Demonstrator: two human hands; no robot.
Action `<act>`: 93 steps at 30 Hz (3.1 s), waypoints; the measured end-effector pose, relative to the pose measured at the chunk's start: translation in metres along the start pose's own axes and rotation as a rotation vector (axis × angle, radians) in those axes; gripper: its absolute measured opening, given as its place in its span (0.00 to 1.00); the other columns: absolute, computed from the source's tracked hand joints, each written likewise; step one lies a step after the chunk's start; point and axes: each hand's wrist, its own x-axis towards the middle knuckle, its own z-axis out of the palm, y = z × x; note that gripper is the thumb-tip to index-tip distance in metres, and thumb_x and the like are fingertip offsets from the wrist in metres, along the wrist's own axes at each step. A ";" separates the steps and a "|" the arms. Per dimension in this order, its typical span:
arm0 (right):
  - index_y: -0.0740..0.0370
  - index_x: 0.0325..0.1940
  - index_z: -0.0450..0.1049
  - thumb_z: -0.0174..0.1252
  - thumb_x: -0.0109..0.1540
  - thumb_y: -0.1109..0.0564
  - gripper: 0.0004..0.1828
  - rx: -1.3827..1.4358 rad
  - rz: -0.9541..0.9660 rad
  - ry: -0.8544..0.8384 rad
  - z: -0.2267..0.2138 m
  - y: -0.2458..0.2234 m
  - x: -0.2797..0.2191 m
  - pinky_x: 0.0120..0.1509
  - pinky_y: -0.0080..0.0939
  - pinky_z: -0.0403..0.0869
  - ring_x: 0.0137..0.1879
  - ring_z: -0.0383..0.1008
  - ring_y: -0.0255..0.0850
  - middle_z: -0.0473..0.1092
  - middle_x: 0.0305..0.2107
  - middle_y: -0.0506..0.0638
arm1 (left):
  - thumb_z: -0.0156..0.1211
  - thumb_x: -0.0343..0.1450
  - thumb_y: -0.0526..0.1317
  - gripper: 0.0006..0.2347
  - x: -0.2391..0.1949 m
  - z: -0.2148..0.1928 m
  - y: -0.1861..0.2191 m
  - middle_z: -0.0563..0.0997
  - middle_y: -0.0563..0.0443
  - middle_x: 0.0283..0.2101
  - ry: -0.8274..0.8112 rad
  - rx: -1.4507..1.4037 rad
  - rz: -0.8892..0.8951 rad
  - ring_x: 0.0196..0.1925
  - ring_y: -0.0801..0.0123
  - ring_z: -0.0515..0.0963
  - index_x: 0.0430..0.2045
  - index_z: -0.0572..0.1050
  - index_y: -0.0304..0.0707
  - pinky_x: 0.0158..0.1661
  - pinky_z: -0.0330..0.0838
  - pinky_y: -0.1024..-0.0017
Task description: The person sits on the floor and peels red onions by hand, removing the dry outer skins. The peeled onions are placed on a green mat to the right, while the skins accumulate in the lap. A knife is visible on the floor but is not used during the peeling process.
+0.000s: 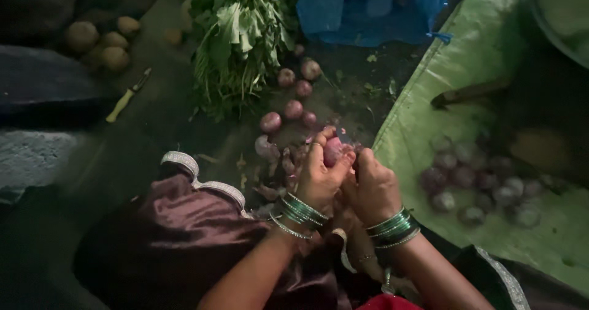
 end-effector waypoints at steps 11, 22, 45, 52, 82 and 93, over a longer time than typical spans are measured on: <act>0.65 0.41 0.75 0.58 0.63 0.58 0.07 0.273 0.015 0.075 0.020 0.003 0.006 0.30 0.43 0.73 0.27 0.79 0.45 0.73 0.22 0.59 | 0.66 0.72 0.41 0.21 0.012 0.005 0.014 0.80 0.48 0.48 0.073 -0.004 0.012 0.46 0.73 0.80 0.58 0.70 0.37 0.47 0.78 0.74; 0.63 0.25 0.70 0.62 0.68 0.54 0.19 0.128 -0.097 0.181 -0.029 -0.005 0.013 0.29 0.42 0.64 0.24 0.65 0.37 0.64 0.17 0.51 | 0.60 0.77 0.44 0.22 0.017 -0.010 0.008 0.76 0.46 0.54 -0.353 -0.768 -0.288 0.50 0.67 0.79 0.65 0.65 0.37 0.48 0.80 0.69; 0.67 0.41 0.77 0.57 0.69 0.52 0.14 0.341 0.152 -0.137 -0.030 -0.037 0.027 0.27 0.32 0.64 0.27 0.65 0.25 0.71 0.22 0.41 | 0.59 0.76 0.29 0.29 0.009 -0.057 0.031 0.69 0.43 0.68 -0.334 -0.537 0.136 0.67 0.66 0.72 0.73 0.55 0.39 0.67 0.69 0.72; 0.65 0.34 0.78 0.58 0.68 0.54 0.13 0.260 0.059 -0.008 -0.029 -0.040 0.016 0.25 0.33 0.65 0.24 0.68 0.27 0.73 0.18 0.46 | 0.62 0.76 0.35 0.25 0.000 -0.048 0.018 0.72 0.44 0.65 -0.274 -0.464 0.061 0.64 0.66 0.75 0.69 0.63 0.31 0.64 0.72 0.68; 0.67 0.24 0.71 0.64 0.66 0.52 0.20 0.200 -0.095 0.054 -0.019 -0.047 0.001 0.23 0.38 0.62 0.19 0.62 0.34 0.63 0.13 0.50 | 0.60 0.76 0.32 0.26 0.003 -0.046 0.021 0.66 0.47 0.70 -0.390 -0.769 -0.008 0.69 0.64 0.70 0.71 0.60 0.39 0.66 0.69 0.68; 0.65 0.34 0.78 0.54 0.70 0.51 0.17 0.325 -0.028 0.004 -0.039 -0.036 0.014 0.24 0.36 0.65 0.22 0.67 0.29 0.70 0.16 0.47 | 0.63 0.76 0.42 0.27 -0.003 -0.049 0.031 0.71 0.44 0.65 -0.382 -0.507 0.003 0.61 0.65 0.74 0.70 0.63 0.34 0.62 0.71 0.67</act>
